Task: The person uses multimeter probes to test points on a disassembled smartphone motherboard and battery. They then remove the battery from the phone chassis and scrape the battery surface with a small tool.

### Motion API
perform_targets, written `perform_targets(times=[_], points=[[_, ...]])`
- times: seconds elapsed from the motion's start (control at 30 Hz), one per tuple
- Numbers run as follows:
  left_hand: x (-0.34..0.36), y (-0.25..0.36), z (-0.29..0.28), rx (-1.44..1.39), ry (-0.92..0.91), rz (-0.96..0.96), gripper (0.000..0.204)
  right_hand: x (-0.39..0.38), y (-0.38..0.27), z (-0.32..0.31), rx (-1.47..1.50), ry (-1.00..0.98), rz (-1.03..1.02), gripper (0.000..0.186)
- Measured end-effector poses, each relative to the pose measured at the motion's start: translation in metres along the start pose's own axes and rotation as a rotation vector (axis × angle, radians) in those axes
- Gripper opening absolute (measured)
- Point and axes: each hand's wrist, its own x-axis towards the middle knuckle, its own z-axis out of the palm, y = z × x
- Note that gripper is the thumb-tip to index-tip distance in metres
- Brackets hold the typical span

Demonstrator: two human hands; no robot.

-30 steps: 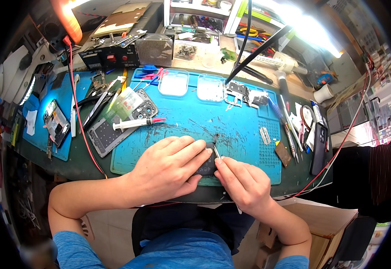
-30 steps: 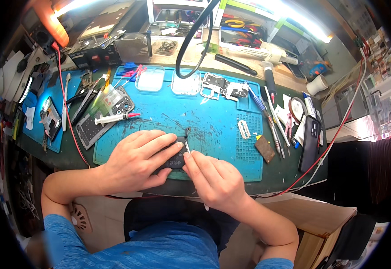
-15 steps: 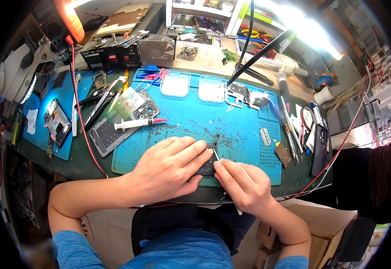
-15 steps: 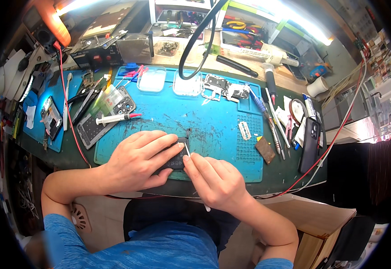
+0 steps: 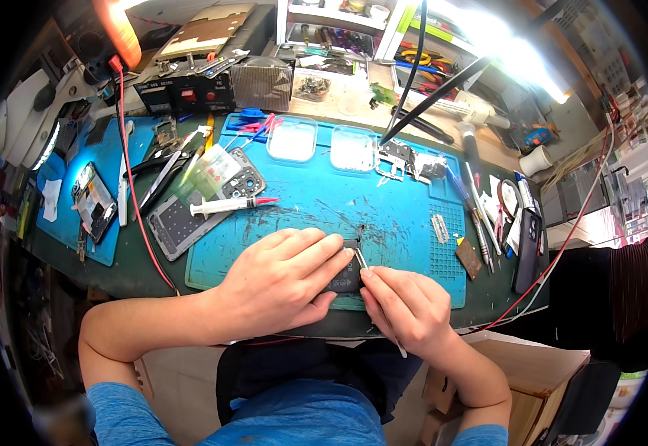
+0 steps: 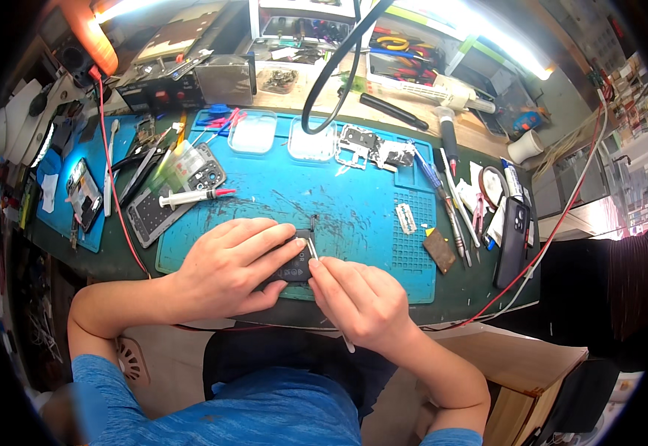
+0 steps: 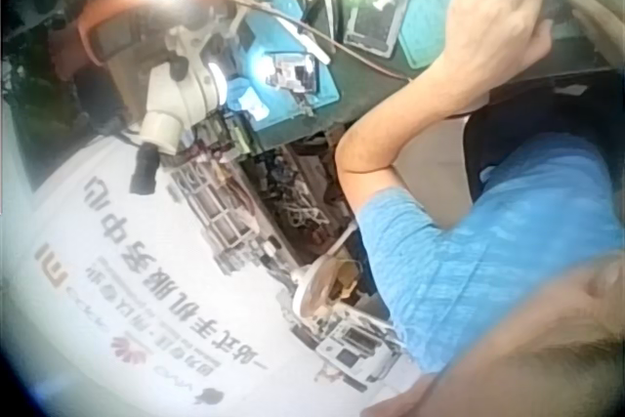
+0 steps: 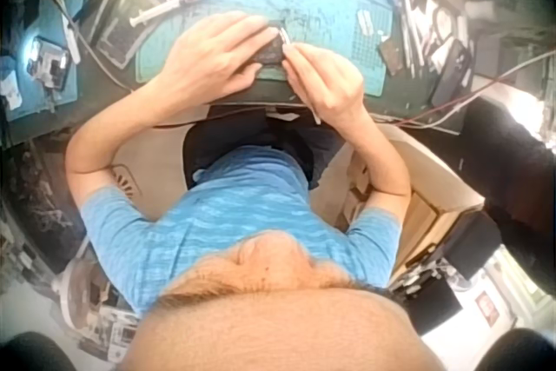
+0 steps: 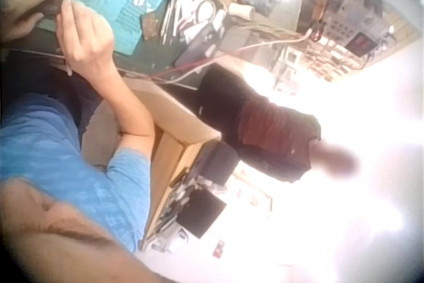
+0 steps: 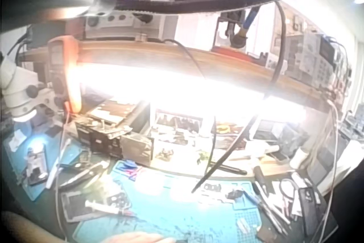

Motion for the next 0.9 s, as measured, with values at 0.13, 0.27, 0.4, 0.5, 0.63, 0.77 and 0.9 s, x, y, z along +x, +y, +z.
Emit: perform_targets(times=[0.13,0.27,0.4,0.5,0.63,0.77,0.9], points=[[0.0002,0.0012,-0.0005,0.001,-0.004,-0.007,0.054,0.0026,0.0003,0.0012,0.023,0.006,0.015,0.024],[0.0007,0.0012,-0.0017,0.0,-0.016,-0.009,0.055,0.0029,0.001,0.0012,0.049,0.011,0.041,0.027],[0.0005,0.0016,-0.0024,-0.011,-0.019,-0.014,0.054,0.002,0.0008,0.002,0.062,0.009,0.056,0.029],[0.0004,0.0016,-0.0021,-0.016,-0.023,-0.014,0.054,0.0028,-0.0011,0.0001,0.075,-0.01,0.077,0.031],[0.0006,0.0017,-0.0019,-0.016,-0.022,-0.011,0.054,0.0031,-0.0018,-0.0001,0.059,-0.024,0.063,0.032],[0.001,0.0023,-0.0026,-0.012,-0.022,-0.011,0.054,0.0013,0.0001,0.0034,-0.03,-0.02,-0.002,0.027],[0.0011,0.0023,-0.0015,-0.005,-0.015,-0.008,0.053,0.0052,0.0012,0.0035,-0.079,-0.05,0.014,0.025]])
